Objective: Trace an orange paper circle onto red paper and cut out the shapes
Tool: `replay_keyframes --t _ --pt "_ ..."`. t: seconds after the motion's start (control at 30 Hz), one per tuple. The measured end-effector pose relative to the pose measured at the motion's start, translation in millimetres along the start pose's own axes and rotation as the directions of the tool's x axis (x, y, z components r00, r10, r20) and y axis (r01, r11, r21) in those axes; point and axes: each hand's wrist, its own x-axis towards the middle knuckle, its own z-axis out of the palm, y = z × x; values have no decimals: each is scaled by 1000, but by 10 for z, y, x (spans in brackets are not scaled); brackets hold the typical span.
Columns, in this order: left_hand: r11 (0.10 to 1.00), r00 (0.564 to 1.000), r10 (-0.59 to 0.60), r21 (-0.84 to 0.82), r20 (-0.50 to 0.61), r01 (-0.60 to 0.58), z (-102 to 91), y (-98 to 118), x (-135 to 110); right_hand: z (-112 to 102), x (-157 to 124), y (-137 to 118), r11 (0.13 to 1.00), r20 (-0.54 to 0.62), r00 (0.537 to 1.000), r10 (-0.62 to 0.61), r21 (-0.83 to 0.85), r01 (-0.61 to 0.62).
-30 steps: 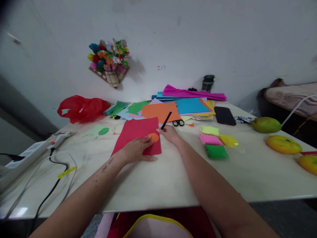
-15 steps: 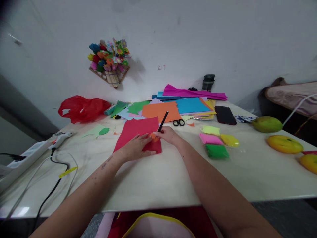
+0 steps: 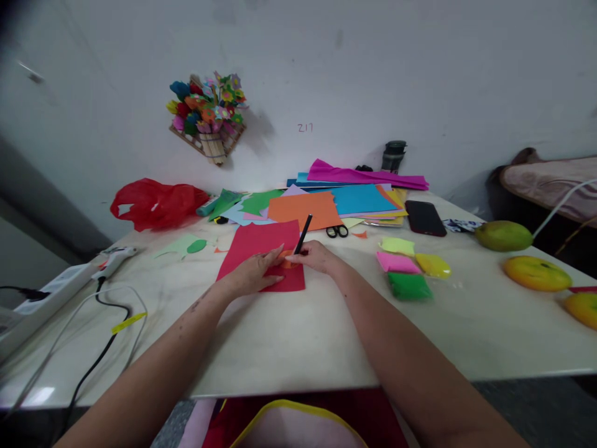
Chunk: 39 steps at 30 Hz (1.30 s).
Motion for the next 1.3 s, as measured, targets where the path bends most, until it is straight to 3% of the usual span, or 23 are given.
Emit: replay_keyframes --t 0.33,1.3 --pt "998 999 -52 -38 17 52 22 -13 -11 6 17 40 999 16 1000 -21 -29 21" --pt "998 998 -58 -11 10 58 -10 31 -18 -13 34 74 997 19 1000 -23 -74 25"
